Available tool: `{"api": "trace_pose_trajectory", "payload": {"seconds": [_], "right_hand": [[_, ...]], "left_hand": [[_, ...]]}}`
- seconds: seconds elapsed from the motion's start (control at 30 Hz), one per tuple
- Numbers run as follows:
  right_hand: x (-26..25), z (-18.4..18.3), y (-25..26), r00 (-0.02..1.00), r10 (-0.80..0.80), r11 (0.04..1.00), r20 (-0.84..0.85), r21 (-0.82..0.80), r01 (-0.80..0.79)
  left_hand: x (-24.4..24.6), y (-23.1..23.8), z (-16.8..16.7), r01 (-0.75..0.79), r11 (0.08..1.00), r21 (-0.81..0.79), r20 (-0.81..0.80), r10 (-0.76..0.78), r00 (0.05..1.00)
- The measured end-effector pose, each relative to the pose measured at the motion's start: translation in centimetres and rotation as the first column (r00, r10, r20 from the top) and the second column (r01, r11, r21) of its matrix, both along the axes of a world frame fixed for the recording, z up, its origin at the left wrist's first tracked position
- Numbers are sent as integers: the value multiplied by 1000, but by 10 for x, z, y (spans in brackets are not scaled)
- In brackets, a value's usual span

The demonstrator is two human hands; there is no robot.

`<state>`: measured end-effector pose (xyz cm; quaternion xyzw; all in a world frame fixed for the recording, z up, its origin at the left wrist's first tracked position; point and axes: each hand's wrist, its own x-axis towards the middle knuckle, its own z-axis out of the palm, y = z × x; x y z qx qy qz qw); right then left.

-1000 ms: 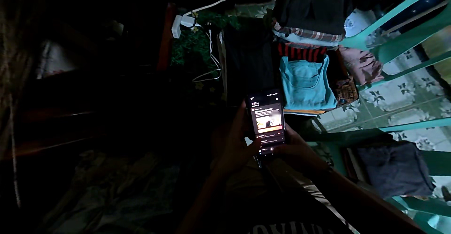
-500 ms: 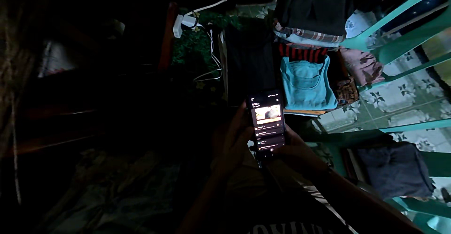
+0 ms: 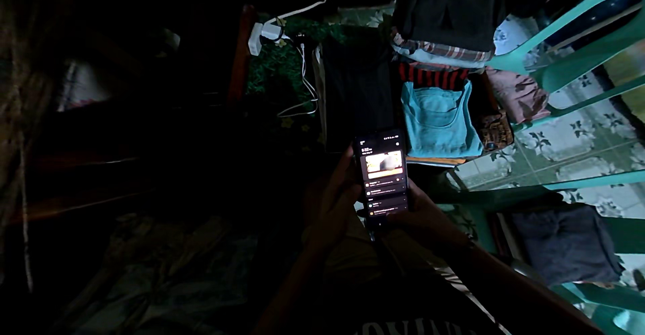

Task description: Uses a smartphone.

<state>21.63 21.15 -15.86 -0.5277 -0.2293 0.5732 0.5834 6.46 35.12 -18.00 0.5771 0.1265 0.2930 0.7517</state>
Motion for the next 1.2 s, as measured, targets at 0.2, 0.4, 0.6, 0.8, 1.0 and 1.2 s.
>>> {"api": "trace_pose_trajectory", "payload": {"seconds": [0.2,0.4,0.6,0.8,1.0,1.2], "right_hand": [[0,-1,-1,999,-10,1000,-33,21,11],[1,-4,0,989,-62,996,-137,47,69],[3,-3,1,978,-79,992,-191,81,96],[6,-6,1,979,-78,989,-190,108,100],[5,-3,3,969,-118,988,-219,72,137],[7,-4,2,968,-106,988,-229,85,128]], "left_hand": [[0,-1,2,22,1000,-17,12,-22,1000],[2,-2,-7,47,993,105,-89,-38,995],[6,-5,-32,135,976,168,-163,-108,981],[5,-4,-19,155,962,226,-96,-136,986],[8,-4,-36,224,954,200,-133,-199,971],[8,-4,-36,222,956,193,-147,-196,970]]}}
